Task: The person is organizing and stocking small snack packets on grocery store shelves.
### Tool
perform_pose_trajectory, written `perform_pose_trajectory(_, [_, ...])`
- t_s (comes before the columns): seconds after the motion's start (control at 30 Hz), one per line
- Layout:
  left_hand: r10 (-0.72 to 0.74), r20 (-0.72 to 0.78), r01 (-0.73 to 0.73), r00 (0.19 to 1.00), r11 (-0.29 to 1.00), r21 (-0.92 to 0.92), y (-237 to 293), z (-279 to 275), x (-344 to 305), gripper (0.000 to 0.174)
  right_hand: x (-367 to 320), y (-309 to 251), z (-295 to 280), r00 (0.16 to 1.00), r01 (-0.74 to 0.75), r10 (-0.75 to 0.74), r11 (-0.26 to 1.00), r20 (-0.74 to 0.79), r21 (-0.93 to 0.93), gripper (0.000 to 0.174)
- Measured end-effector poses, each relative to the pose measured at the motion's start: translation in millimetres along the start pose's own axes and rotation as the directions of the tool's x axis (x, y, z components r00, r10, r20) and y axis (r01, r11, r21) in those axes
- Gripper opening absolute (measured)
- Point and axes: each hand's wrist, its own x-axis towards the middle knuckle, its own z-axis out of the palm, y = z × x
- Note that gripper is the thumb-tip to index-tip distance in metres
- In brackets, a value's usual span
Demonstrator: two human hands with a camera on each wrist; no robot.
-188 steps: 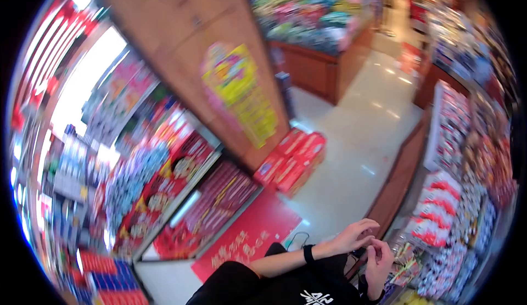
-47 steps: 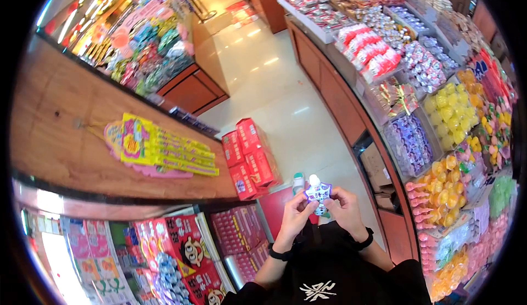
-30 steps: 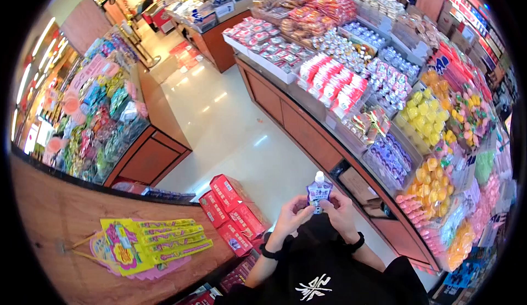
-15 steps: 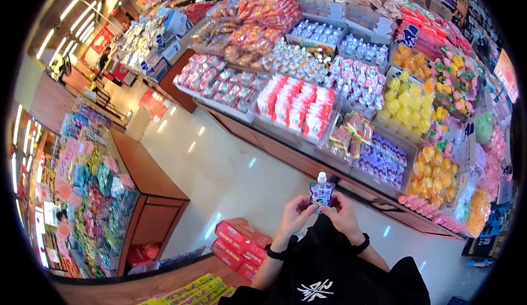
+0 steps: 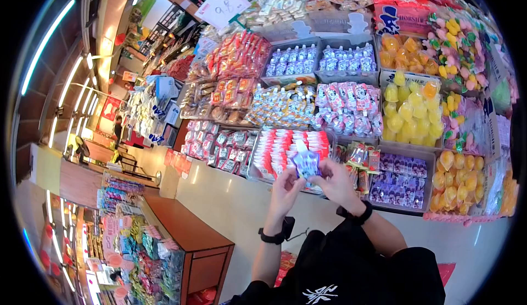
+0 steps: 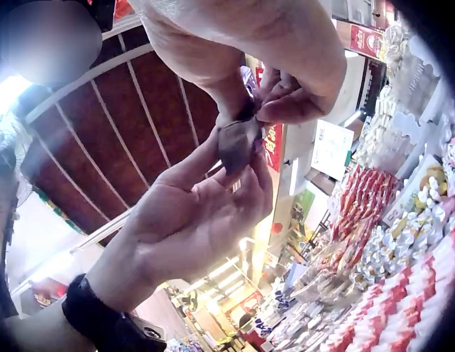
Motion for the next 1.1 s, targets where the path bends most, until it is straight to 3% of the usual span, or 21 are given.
perform_pose_trajectory(0.1, [0.011, -0.005, -0.011, 1.0, 0.999, 0.053, 18, -1, 55, 0.019, 63, 17, -2, 0.991, 0.119, -0.113, 0.989, -0.073, 0.087, 0.028])
perform_pose_trajectory(0.17, [0.025, -0.001, -0.025, 1.0, 0.999, 0.042, 33, -3, 90, 0.018, 80, 11, -6, 0.991, 0.124, -0.118, 0.989, -0.071, 0.085, 0.03])
perform_pose_trajectory(0.23, [0.103, 0.018, -0.104, 0.995, 0.992, 0.077, 41, -4, 124, 0.015, 105, -26, -18, 0.998, 0.058, -0.058, 0.997, 0.004, -0.052, 0.03])
perform_pose_trajectory(0.27, [0.127, 0.049, -0.133, 0.991, 0.981, 0.143, 51, -7, 146, 0.014, 127, -37, -21, 0.988, 0.149, -0.148, 0.989, 0.032, -0.027, 0.031])
perform_pose_trajectory(0.3, [0.149, 0.082, -0.164, 0.985, 0.964, 0.209, 59, -11, 162, 0.014, 141, -45, -22, 0.989, 0.147, -0.147, 0.989, 0.029, -0.032, 0.031])
perform_pose_trajectory(0.37, [0.214, 0.072, -0.223, 0.974, 0.961, 0.166, 54, -19, 184, 0.015, 165, -63, -24, 0.978, 0.206, -0.204, 0.977, 0.047, -0.051, 0.034])
perform_pose_trajectory(0.43, [0.171, 0.137, -0.191, 0.976, 0.969, 0.157, 79, -13, 210, 0.018, 182, -74, -28, 0.972, 0.231, -0.236, 0.961, -0.017, -0.152, 0.034])
perform_pose_trajectory(0.5, [0.212, 0.147, -0.234, 0.966, 0.96, 0.154, 79, -13, 242, 0.02, 203, -71, -33, 0.923, 0.315, -0.367, 0.894, -0.116, -0.32, 0.036])
perform_pose_trajectory(0.57, [0.261, 0.157, -0.282, 0.953, 0.95, 0.132, 91, -24, 288, 0.022, 262, -82, -42, 0.936, 0.277, -0.343, 0.857, -0.078, -0.435, 0.039])
perform_pose_trajectory(0.63, [0.232, 0.136, -0.237, 0.963, 0.971, 0.022, 100, -13, 312, 0.029, 284, -79, -43, 0.905, 0.344, -0.41, 0.862, -0.116, -0.372, 0.041])
perform_pose_trajectory(0.77, [0.257, 0.117, -0.243, 0.959, 0.962, -0.124, 92, -11, 371, 0.035, 351, -81, -62, 0.923, 0.288, -0.365, 0.868, -0.125, -0.404, 0.047])
perform_pose_trajectory(0.83, [0.3, 0.129, -0.286, 0.945, 0.951, -0.115, 77, -10, 395, 0.042, 380, -66, -70, 0.926, 0.226, -0.3, 0.927, -0.229, -0.301, 0.051])
perform_pose_trajectory(0.87, [0.291, 0.137, -0.285, 0.947, 0.956, -0.065, 53, -7, 417, 0.048, 394, -55, -73, 0.905, 0.132, -0.31, 0.854, -0.29, -0.503, 0.055])
perform_pose_trajectory(0.9, [0.348, 0.128, -0.362, 0.929, 0.925, 0.112, 32, -9, 438, 0.054, 405, -45, -72, 0.908, 0.129, -0.314, 0.841, -0.278, -0.526, 0.055])
perform_pose_trajectory(0.97, [0.386, 0.138, -0.395, 0.912, 0.918, 0.044, -1, 4, 445, 0.057, 405, -25, -77, 0.914, 0.075, -0.229, 0.906, -0.333, -0.417, 0.055])
perform_pose_trajectory(1.0, [0.384, 0.137, -0.391, 0.913, 0.92, 0.029, -19, 10, 452, 0.057, 429, 13, -102, 0.889, 0.011, -0.269, 0.822, -0.37, -0.57, 0.056])
perform_pose_trajectory(1.03, [0.397, 0.131, -0.41, 0.908, 0.908, 0.089, -37, 13, 463, 0.059, 440, 26, -110, 0.889, 0.003, -0.267, 0.814, -0.371, -0.58, 0.056])
perform_pose_trajectory(1.1, [0.398, 0.129, -0.415, 0.908, 0.897, 0.151, -58, 13, 468, 0.06, 445, 48, -116, 0.951, -0.109, -0.033, 0.894, -0.307, -0.435, 0.059])
